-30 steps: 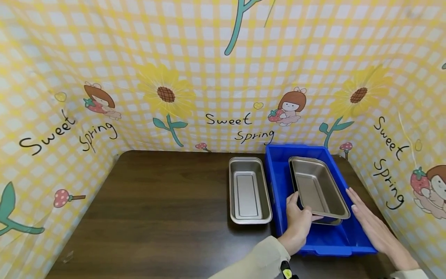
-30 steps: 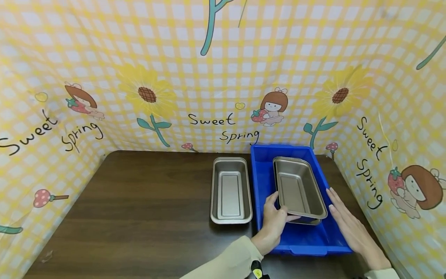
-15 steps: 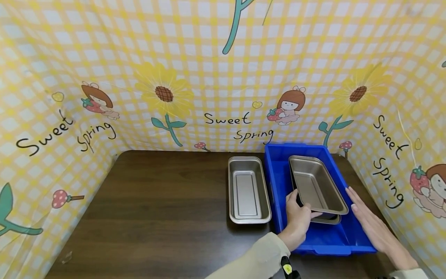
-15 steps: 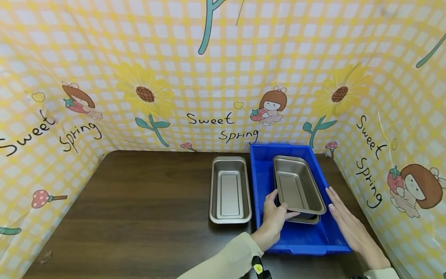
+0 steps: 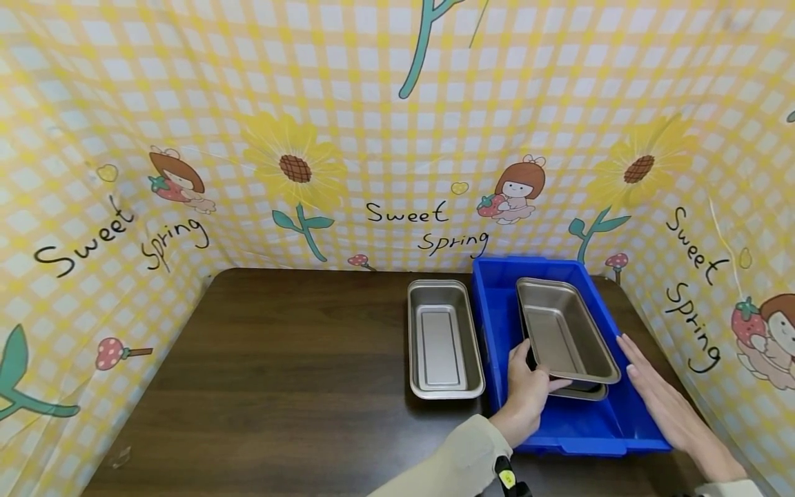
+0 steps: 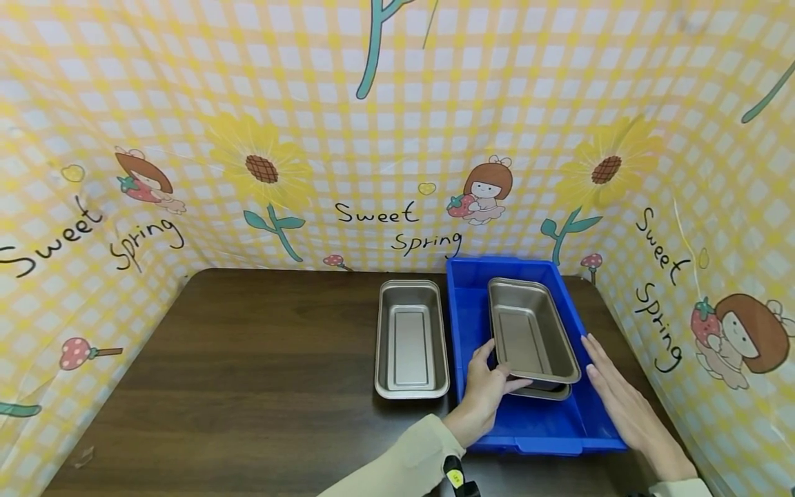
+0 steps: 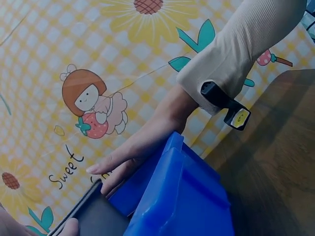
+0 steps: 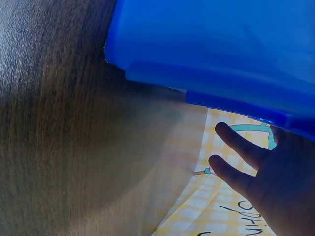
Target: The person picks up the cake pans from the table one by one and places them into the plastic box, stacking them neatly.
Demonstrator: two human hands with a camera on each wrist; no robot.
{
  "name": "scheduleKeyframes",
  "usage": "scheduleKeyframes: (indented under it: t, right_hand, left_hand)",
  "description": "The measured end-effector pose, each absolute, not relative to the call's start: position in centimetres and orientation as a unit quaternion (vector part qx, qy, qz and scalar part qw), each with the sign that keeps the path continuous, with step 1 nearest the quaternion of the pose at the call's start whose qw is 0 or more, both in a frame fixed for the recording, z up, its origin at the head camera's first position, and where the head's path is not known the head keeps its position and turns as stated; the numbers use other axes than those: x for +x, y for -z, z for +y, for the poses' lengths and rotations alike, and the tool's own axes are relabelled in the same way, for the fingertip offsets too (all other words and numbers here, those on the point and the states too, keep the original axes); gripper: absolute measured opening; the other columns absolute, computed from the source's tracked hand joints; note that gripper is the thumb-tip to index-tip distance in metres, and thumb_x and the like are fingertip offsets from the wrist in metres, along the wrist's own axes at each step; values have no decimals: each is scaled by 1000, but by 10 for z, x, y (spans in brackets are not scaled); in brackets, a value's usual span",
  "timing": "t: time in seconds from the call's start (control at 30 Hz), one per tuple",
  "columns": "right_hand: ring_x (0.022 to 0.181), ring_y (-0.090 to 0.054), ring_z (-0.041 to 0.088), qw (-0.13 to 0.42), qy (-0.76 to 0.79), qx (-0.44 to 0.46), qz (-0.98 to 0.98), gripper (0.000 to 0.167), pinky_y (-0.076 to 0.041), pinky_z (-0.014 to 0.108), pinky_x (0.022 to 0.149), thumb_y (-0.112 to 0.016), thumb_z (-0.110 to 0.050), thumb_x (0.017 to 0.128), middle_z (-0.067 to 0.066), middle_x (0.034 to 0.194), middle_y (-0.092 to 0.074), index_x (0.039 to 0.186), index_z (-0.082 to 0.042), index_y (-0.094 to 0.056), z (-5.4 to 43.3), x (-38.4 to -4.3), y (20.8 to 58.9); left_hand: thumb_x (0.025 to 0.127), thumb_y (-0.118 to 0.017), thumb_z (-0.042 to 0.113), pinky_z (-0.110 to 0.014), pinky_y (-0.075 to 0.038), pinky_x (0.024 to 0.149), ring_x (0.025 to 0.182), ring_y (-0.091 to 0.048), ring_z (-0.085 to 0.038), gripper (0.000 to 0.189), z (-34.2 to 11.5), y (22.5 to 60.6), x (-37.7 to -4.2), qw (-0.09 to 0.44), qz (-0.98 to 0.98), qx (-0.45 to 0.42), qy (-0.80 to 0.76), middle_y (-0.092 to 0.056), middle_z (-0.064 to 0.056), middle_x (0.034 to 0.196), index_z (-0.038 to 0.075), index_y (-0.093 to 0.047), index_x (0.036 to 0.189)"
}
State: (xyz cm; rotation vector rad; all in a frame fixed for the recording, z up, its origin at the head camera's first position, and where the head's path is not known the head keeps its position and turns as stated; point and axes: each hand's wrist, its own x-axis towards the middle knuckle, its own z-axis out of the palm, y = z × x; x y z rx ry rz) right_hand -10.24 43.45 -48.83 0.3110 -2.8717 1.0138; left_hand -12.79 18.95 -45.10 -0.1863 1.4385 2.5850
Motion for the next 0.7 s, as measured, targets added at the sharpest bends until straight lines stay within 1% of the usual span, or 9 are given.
scheduleKeyframes:
  t: [0.23, 0.3, 0.37, 0.5, 0.6, 0.7]
  right_hand:
    - [143, 0, -20, 46, -330, 103, -937, 57, -5, -4, 100, -29, -20, 117, 5, 176, -2, 172, -21, -12, 435, -103, 489]
    - [143, 0, -19, 47, -329, 103, -937, 57, -5, -4, 100, -29, -20, 117, 4, 176, -2, 172, -21, -12, 435, -104, 488]
    - [144, 0, -19, 49, -330, 106, -937, 57, -6, -4, 100, -29, -19, 117, 1, 176, -2, 172, -21, -12, 435, -104, 488]
    - [144, -1, -19, 50, -330, 111, -936, 57, -6, -5, 100, -28, -18, 117, 0, 176, -2, 172, -20, -12, 436, -103, 488]
    - [144, 0, -19, 49, -330, 110, -936, 57, -5, -4, 101, -28, -18, 117, 5, 176, -2, 172, -20, -12, 435, -103, 489]
    - [143, 1, -19, 44, -331, 107, -936, 57, -4, -3, 101, -27, -19, 117, 10, 176, -3, 172, -20, -11, 435, -103, 489]
  left_hand:
    - [90, -44, -26, -54, -66, 79, 108, -68, -50, 62, 188, 458, -129, 92, 501, -89, -856, -42, -23, 148, -16, -42, 150]
    - [89, -45, -24, -52, -66, 81, 108, -68, -49, 64, 186, 457, -129, 104, 517, -89, -845, -42, -24, 147, -15, -41, 152]
    - [88, -48, -20, -50, -66, 84, 104, -70, -48, 66, 184, 454, -128, 122, 540, -84, -829, -42, -24, 147, -13, -40, 153]
    - [86, -53, -13, -47, -66, 86, 98, -73, -45, 70, 177, 447, -123, 156, 571, -77, -802, -41, -25, 148, -10, -39, 155]
    - [86, -54, -11, -46, -66, 86, 98, -73, -45, 72, 173, 445, -120, 170, 576, -74, -796, -39, -27, 152, -9, -39, 156]
    - [85, -55, -10, -49, -65, 89, 98, -72, -48, 75, 171, 443, -116, 179, 583, -70, -789, -33, -31, 159, -6, -38, 158]
